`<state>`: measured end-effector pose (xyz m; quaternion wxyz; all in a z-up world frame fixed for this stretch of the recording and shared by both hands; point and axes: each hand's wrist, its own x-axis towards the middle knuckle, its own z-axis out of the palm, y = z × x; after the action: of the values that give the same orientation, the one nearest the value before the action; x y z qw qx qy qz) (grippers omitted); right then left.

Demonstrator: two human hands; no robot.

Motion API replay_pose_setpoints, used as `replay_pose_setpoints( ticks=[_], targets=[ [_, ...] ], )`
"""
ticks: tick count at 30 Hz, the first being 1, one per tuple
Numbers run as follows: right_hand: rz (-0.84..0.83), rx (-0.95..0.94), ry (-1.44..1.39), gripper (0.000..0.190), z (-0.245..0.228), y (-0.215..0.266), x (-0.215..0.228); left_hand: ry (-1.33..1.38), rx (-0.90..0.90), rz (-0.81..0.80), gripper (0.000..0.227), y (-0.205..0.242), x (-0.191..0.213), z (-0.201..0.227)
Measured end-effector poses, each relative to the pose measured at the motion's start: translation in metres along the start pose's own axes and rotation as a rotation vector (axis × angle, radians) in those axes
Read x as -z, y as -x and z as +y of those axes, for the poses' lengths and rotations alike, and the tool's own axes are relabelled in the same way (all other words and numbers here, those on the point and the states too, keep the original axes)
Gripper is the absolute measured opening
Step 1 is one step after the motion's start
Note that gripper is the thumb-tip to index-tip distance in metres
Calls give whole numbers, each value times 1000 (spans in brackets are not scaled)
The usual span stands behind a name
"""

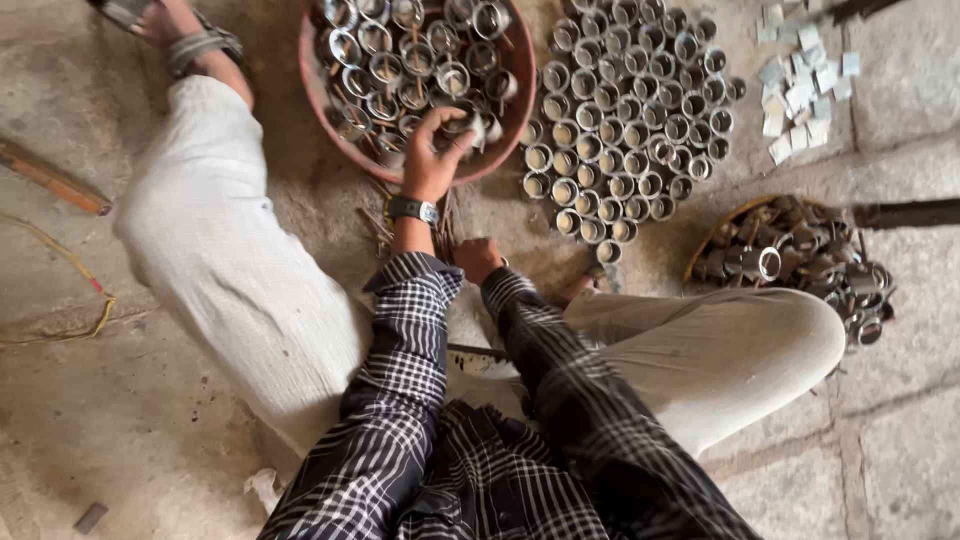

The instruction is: The person sits on the floor and repeatedly picks up small metal rings and rods from a bowl. They insert the rods into the rings and place the assembled units onto the floor in a growing pile.

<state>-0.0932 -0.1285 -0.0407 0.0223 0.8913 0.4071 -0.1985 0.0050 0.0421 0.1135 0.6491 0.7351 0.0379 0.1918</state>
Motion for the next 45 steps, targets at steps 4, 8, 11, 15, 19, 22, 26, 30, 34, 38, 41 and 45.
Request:
replay_pose_setpoints(
  ticks=[4,8,11,15,19,22,26,30,34,38,41,45],
  targets=[
    [-332,257,2,22,47,-3,70,488,297,-44,28,7,-10,-4],
    [-318,-17,-32,27,100,35,190,599,278,-60,27,11,-15,-12],
    [-202,-225,-62,21,133,78,272,687,338,-138,34,8,-14,12],
    [-28,-521,-1389,22,131,124,324,805,322,-285,44,0,-18,57],
    [277,-415,-1798,17,100,109,306,843,424,-429,48,-4,-43,80],
    [373,-400,-1837,15,94,101,287,390,77,-567,45,-2,-61,70],
    [335,-383,-1930,13,97,102,292,439,198,-330,30,4,-71,51],
    [400,-503,-1685,20,93,116,312,804,469,-51,26,0,-59,49],
    [347,-461,-1520,21,96,136,333,917,547,44,16,0,-48,36],
    [340,-410,-1511,23,93,146,339,524,171,4,9,-1,-46,17],
    [335,-398,-1552,22,94,152,342,553,128,-19,15,-3,-45,20],
    [307,-415,-1589,21,94,156,346,595,129,-29,17,-7,-39,31]
  ],
)
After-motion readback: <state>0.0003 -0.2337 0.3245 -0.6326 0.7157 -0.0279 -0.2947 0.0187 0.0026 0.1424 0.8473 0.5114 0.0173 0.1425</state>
